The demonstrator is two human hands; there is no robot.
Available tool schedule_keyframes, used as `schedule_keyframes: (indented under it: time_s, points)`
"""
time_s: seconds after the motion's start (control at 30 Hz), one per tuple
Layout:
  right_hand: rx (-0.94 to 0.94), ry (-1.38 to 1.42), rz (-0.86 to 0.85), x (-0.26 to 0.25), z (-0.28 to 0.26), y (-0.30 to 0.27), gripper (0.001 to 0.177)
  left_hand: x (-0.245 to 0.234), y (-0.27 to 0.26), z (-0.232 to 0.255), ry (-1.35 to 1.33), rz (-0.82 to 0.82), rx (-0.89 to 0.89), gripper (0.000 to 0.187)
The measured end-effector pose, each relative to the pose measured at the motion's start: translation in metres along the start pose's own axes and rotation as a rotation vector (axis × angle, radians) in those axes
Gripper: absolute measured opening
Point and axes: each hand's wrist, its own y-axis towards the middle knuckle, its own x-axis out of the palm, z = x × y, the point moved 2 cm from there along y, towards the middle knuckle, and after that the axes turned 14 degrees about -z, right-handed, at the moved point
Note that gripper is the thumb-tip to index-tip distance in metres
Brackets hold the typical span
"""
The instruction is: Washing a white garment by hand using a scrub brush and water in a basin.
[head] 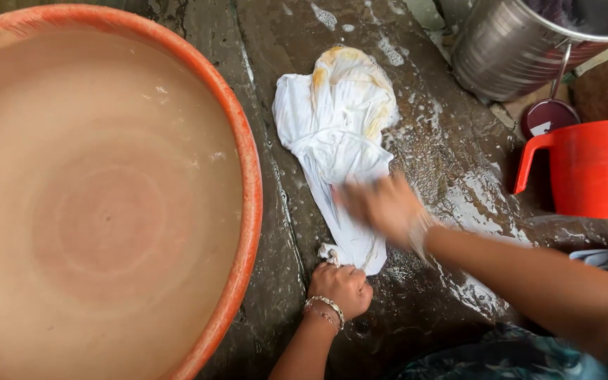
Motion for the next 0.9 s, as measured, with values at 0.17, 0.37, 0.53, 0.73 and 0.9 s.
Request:
schedule_keyframes:
  time_s: [0.17, 0.37, 0.53, 0.73, 0.9]
  points:
    - [0.236, -0.011, 0.773, -0.048, 0.048, 0.124, 0.054, 0.007, 0.007, -0.007, 0.001, -0.074, -0.025, 0.018]
    - [-0.088, -0.015, 0.469, 0.053, 0.002, 0.025, 0.059, -0.006, 0.008, 0.000, -0.009, -0.027, -0.006, 0.017]
    - [-0.345, -0.292, 0.513, 0.037, -0.011, 0.050, 0.062, 0.000, 0.002, -0.004, -0.033, -0.017, 0.010, 0.016]
    - [0.034, -0.062, 0.938, -0.044, -0.017, 0.153, 0.050, 0.004, 0.001, -0.005, 0.063, -0.109, -0.021, 0.014]
    - [-0.420, -0.028, 0.709, 0.071, -0.024, 0.010, 0.067, 0.001, 0.001, -0.003, 0.016, 0.023, 0.017, 0.015]
